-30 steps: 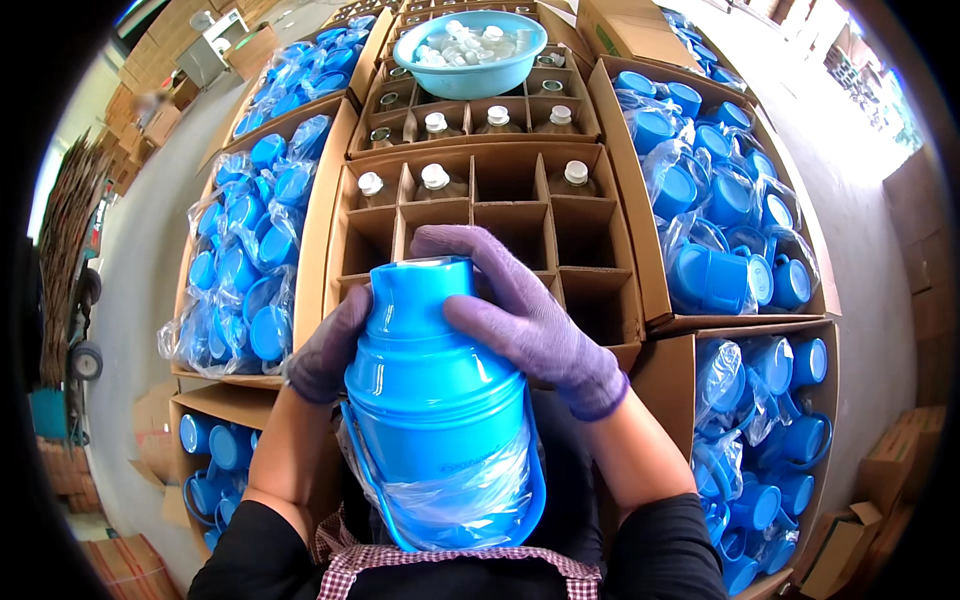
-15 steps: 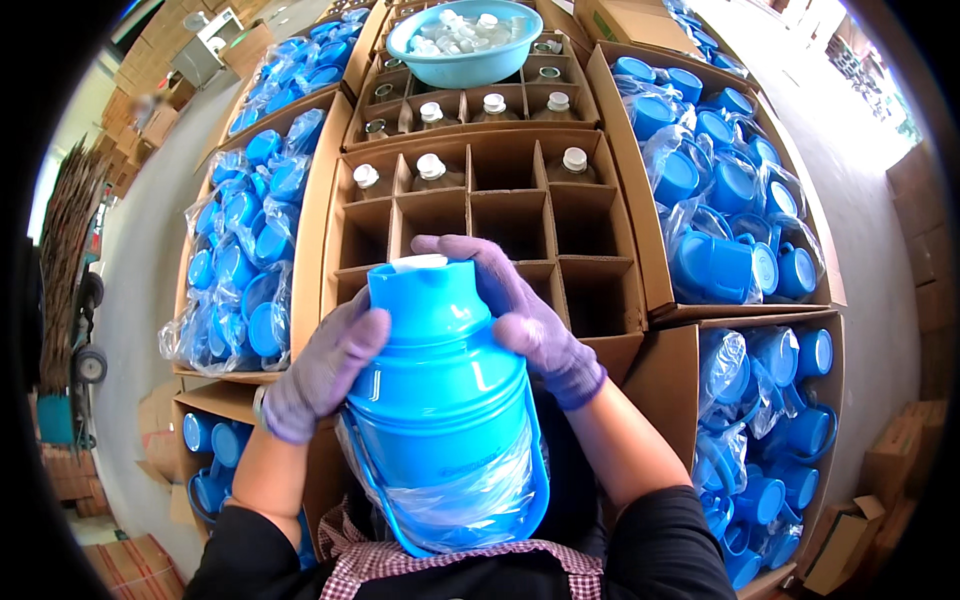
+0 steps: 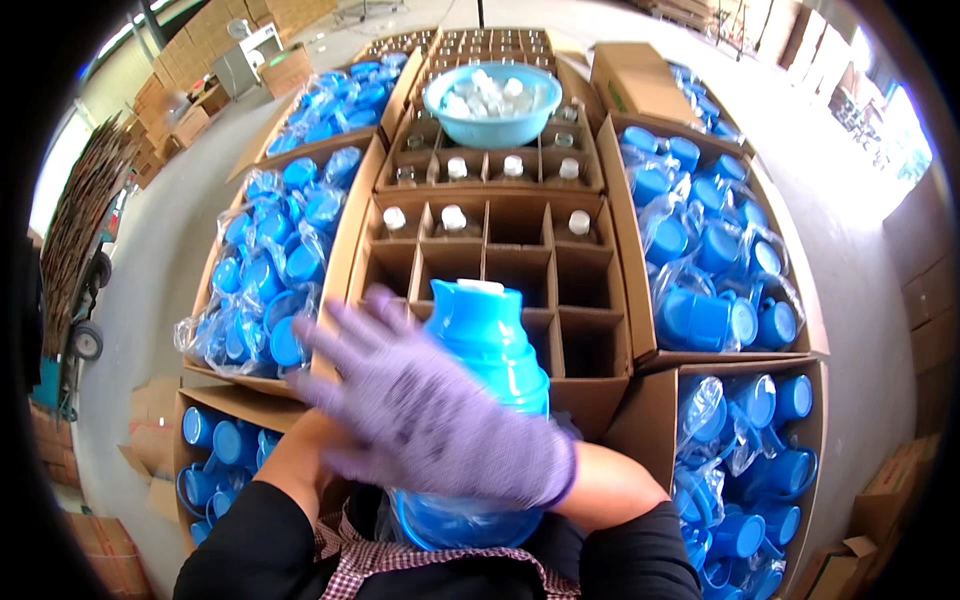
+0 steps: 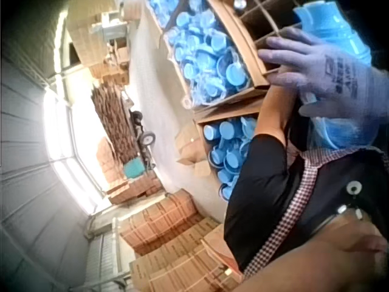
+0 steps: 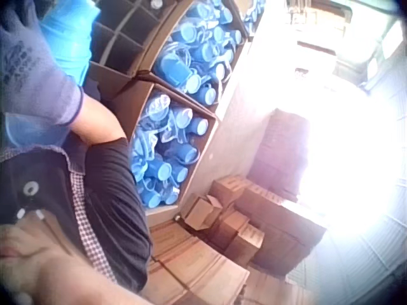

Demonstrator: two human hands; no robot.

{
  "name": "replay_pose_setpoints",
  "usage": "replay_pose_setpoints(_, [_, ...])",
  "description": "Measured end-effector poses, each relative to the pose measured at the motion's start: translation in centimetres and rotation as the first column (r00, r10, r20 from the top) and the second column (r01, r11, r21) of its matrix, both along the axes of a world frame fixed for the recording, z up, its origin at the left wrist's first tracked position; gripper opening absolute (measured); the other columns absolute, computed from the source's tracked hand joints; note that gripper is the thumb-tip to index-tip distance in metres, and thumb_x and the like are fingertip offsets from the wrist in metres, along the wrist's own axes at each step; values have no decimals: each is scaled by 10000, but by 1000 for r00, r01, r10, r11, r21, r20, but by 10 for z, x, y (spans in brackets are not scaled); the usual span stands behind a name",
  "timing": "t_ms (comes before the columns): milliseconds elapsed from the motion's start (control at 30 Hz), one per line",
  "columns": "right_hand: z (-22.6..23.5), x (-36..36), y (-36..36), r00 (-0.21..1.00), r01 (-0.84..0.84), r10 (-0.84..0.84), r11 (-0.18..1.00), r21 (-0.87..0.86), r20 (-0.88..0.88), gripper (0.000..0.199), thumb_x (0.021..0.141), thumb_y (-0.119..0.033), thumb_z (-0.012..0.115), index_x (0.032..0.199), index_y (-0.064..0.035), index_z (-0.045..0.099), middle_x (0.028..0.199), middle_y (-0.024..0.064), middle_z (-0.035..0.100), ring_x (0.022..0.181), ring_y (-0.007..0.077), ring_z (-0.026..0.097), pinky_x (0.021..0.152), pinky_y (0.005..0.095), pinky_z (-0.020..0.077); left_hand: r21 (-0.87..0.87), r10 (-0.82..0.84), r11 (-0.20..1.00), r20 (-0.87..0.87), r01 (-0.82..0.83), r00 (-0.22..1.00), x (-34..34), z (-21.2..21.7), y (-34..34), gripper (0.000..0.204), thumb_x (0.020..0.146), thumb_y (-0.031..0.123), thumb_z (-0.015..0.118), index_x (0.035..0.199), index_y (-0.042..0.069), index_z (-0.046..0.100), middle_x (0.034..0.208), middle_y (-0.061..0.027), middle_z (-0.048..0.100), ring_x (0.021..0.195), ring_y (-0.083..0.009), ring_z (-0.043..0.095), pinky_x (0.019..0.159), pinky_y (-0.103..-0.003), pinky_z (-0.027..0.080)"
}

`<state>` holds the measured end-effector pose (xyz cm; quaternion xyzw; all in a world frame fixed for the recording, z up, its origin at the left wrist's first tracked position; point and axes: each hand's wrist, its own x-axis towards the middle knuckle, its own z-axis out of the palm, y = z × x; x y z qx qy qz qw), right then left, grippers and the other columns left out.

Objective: The person assembles thermoses by hand, inserting metal vacuum flasks into blue outer shells and attaching the plastic neck components.

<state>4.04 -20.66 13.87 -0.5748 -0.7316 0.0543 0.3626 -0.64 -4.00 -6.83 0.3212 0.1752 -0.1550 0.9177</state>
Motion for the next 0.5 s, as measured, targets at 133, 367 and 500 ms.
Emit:
replay_pose_setpoints(133, [55, 88, -15, 998, 58, -60, 981, 185, 5, 755, 701, -304, 920, 1367, -72, 649, 1403, 211, 598, 1363, 413, 530, 1144, 526, 425, 91, -19, 996, 154, 5, 988, -13, 103, -29, 577, 1068, 481, 584, 1379, -5, 598, 1238, -121, 685, 1066, -197, 680, 908, -334, 602])
replay_pose_setpoints(367, [128, -23, -61, 835, -521, 486, 849, -88, -258, 544, 802, -342, 815, 1228, -14, 730, 1140, 205, 716, 1062, 348, 712, 991, 457, 559, 561, -369, 828, 578, -25, 728, -120, 175, -30, 945, 998, 753, 454, 1541, -19, 426, 1490, -163, 535, 1402, -238, 501, 1189, -400, 384])
replay_pose_setpoints(500, [100, -41, -83, 954, 205, -258, 934, -292, -152, 278, 945, -298, 643, 1060, -55, 714, 979, 152, 724, 922, 345, 722, 799, 439, 579, 639, 110, 666, 425, -385, 898, -209, 179, -99, 1123, 893, 702, 689, 1619, -28, 240, 1564, -196, 451, 1452, -291, 437, 1215, -445, 341])
